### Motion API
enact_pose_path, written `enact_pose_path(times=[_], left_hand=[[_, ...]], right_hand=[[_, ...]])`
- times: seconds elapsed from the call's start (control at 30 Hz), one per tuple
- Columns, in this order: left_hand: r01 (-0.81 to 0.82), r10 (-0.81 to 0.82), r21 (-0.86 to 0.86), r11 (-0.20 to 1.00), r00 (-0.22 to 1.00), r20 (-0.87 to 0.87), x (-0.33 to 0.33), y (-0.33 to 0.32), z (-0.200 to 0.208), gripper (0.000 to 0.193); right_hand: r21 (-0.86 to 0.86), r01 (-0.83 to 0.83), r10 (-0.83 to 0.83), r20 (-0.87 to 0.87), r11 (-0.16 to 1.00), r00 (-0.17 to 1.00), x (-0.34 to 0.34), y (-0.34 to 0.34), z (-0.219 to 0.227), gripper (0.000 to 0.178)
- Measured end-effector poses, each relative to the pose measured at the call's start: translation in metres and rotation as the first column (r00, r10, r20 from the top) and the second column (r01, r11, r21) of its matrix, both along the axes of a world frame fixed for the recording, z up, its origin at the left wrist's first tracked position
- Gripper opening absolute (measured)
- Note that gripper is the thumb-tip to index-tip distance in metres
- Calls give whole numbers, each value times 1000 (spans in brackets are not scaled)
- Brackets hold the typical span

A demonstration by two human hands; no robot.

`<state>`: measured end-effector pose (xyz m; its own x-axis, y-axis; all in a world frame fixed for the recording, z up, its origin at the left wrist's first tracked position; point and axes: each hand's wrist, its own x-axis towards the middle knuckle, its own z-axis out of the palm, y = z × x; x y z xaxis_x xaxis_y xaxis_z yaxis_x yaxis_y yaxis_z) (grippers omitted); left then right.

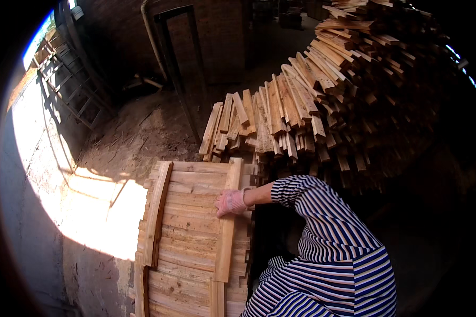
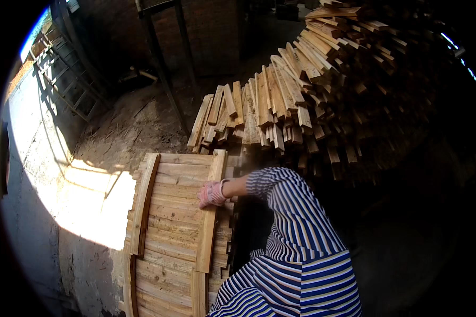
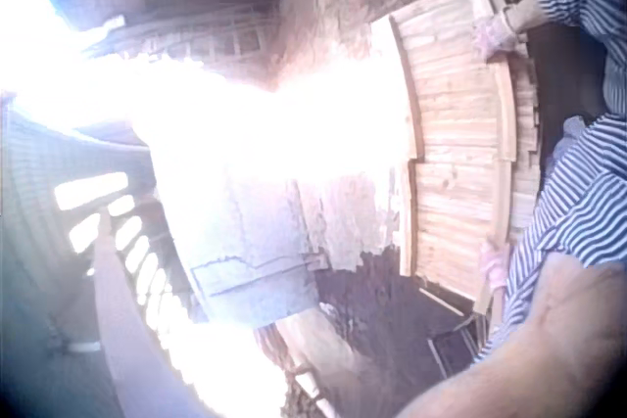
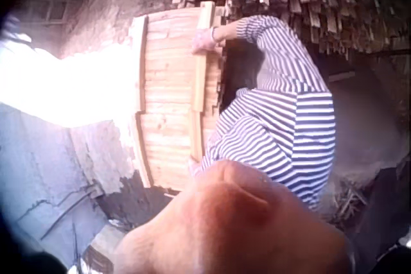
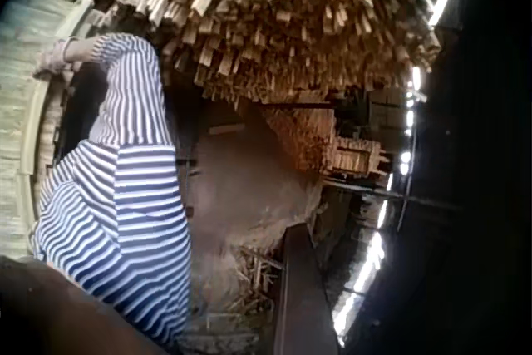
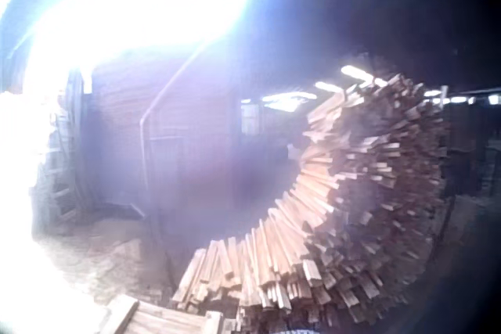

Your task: The person stacks wooden planks and beams in a workshop. They pick up pieces of wood from a large pile and arrange them into a neat stack on a wooden pallet.

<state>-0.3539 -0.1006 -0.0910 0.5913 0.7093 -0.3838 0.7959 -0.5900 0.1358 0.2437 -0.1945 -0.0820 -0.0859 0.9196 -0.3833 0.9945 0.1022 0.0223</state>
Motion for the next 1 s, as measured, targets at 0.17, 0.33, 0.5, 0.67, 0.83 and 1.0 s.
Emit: enact_pose_path(times=[0.17,0.33,0.5,0.67,0.83,1.0], left_hand=[[-59,-73,-379,923,943,-323,42,26,61,83],[383,-327,-352,854,921,209,199,63,156,74],[747,-76,-265,610,388,918,356,-10,308,65],[977,198,-142,157,109,974,380,-128,463,65],[974,171,115,-196,-81,982,447,-228,500,64],[914,101,227,-337,-205,974,539,-316,503,65]], right_hand=[[41,73,-76,96,997,992,-7,8,-30,43],[146,116,-126,62,983,990,-5,5,-42,33],[90,123,-126,23,988,992,-6,6,-32,45],[300,228,-241,5,926,970,-13,-30,-5,45],[582,319,-352,-59,748,934,19,-140,60,63],[987,-36,-487,108,156,867,139,-310,211,83]])
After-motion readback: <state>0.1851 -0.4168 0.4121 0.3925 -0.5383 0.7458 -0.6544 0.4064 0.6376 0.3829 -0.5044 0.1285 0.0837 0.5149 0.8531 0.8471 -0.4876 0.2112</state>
